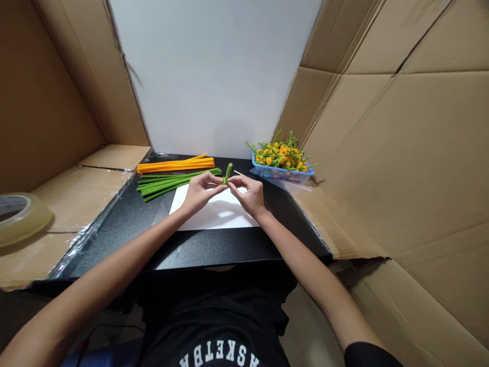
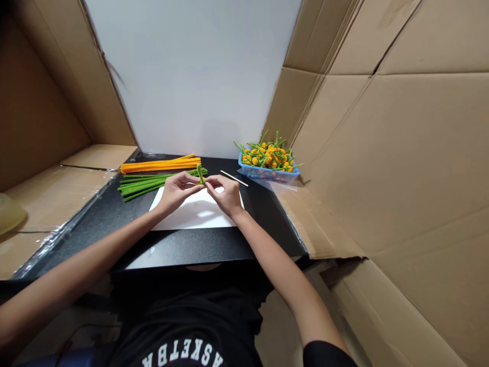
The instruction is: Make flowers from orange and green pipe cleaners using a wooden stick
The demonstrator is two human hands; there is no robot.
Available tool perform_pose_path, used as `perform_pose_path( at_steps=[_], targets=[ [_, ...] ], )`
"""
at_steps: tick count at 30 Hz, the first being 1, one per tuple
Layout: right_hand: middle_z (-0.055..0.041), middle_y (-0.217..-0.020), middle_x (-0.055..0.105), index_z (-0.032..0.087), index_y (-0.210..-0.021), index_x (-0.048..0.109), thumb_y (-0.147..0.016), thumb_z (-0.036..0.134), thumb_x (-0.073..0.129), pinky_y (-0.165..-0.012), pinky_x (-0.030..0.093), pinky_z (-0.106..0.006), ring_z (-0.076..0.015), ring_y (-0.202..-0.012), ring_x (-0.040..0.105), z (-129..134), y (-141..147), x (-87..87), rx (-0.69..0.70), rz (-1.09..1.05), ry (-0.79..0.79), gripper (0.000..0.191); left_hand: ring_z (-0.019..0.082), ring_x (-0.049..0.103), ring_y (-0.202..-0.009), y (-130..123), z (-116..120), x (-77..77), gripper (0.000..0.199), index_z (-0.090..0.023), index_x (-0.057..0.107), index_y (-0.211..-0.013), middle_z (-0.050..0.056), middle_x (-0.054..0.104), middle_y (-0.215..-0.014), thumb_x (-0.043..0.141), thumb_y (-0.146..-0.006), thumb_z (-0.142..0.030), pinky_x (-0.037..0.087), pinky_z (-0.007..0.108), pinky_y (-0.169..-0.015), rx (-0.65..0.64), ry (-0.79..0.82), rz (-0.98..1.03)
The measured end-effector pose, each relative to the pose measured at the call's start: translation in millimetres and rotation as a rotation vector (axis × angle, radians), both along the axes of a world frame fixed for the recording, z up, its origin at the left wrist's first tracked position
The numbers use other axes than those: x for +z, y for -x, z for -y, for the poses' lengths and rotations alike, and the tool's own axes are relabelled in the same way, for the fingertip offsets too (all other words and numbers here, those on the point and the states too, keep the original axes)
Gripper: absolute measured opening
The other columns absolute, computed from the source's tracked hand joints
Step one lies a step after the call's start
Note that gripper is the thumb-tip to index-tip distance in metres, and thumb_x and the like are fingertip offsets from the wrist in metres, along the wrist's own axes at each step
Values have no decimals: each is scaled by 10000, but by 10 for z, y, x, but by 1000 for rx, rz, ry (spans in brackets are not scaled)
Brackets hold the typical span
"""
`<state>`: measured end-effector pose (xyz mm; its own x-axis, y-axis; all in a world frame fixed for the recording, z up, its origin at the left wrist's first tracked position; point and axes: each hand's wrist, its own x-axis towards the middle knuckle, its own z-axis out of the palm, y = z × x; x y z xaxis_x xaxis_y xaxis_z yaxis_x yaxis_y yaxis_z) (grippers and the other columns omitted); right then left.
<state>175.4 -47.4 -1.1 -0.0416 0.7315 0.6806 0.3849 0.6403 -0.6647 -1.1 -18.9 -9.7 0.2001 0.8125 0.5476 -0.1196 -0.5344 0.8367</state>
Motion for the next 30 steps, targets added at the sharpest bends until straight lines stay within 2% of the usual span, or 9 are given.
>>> perform_pose_path(
  at_steps=[5,11,19,24,27,30],
  targets=[
    [-35,-854,761,232,-876,750,-848,339,659,-740,606,-354,-188,-732,706,-10,-2,10,3,26,-2,143,228,729,-857,-16,21,-28,397,-158,651,-767,80,743,-855,874,-639,-461,615,422,-848,19,-11,-5],
    [-32,-813,757,215,-848,733,-807,292,685,-723,601,-339,-184,-710,713,-11,13,15,21,-33,58,100,184,718,-842,-19,48,8,457,-177,621,-947,57,721,-936,877,-645,-404,615,357,-825,-6,-14,-6],
    [-20,-749,731,204,-808,689,-773,267,686,-679,591,-320,-165,-647,683,-4,43,25,5,-18,74,72,205,727,-871,-7,42,-1,373,-174,632,-934,76,738,-934,836,-700,-382,606,384,-864,9,-104,-72],
    [-19,-772,722,198,-812,668,-765,263,685,-676,582,-295,-156,-670,680,-36,24,21,21,-22,102,82,206,722,-905,-12,12,-31,423,-175,628,-964,75,732,-972,857,-676,-385,603,371,-859,-27,-47,-52],
    [-15,-772,704,190,-813,665,-768,234,665,-649,564,-269,-146,-675,669,-62,6,5,21,-2,89,64,206,715,-965,-30,-21,-67,399,-177,628,-999,84,730,-1017,820,-731,-401,588,348,-878,-70,52,24],
    [-19,-795,692,190,-794,663,-766,222,649,-649,553,-256,-145,-709,660,-76,3,-9,18,23,75,44,215,719,-974,-35,-57,-96,400,-177,632,-985,84,737,-1014,830,-722,-404,578,345,-885,-101,129,92]
  ],
)
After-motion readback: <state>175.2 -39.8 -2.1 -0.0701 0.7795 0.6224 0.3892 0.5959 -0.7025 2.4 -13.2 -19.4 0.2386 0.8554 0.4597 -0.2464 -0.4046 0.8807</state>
